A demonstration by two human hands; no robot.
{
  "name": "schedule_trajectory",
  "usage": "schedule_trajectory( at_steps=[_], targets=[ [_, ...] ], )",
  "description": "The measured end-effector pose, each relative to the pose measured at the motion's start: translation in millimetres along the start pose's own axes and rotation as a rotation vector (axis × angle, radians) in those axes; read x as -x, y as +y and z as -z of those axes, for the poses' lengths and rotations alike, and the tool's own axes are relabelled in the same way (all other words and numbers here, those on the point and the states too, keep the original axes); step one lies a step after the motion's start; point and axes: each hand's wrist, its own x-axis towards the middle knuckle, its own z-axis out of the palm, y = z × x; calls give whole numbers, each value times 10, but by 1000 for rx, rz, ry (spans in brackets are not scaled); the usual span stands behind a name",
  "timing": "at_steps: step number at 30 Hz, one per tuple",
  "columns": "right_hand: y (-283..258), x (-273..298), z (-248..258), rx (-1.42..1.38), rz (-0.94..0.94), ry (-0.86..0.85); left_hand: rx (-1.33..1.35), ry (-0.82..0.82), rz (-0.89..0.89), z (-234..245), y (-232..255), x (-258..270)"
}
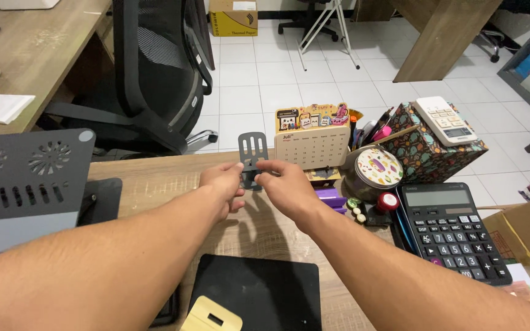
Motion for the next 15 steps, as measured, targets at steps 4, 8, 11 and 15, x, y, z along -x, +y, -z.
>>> schedule_trajectory(
  at_steps=[4, 8, 11, 15],
  targets=[
    [130, 108, 13, -11, 60, 7, 22, 11, -35, 164, -113, 254],
    [257, 282, 18, 27, 91, 15, 8, 60, -129, 428, -346, 480],
    [407, 455, -28, 110, 105, -16, -83, 106, -165, 644, -563, 778],
    [757, 715, -94, 195, 47, -16, -460, 176, -514, 895, -1339, 749]
  ],
)
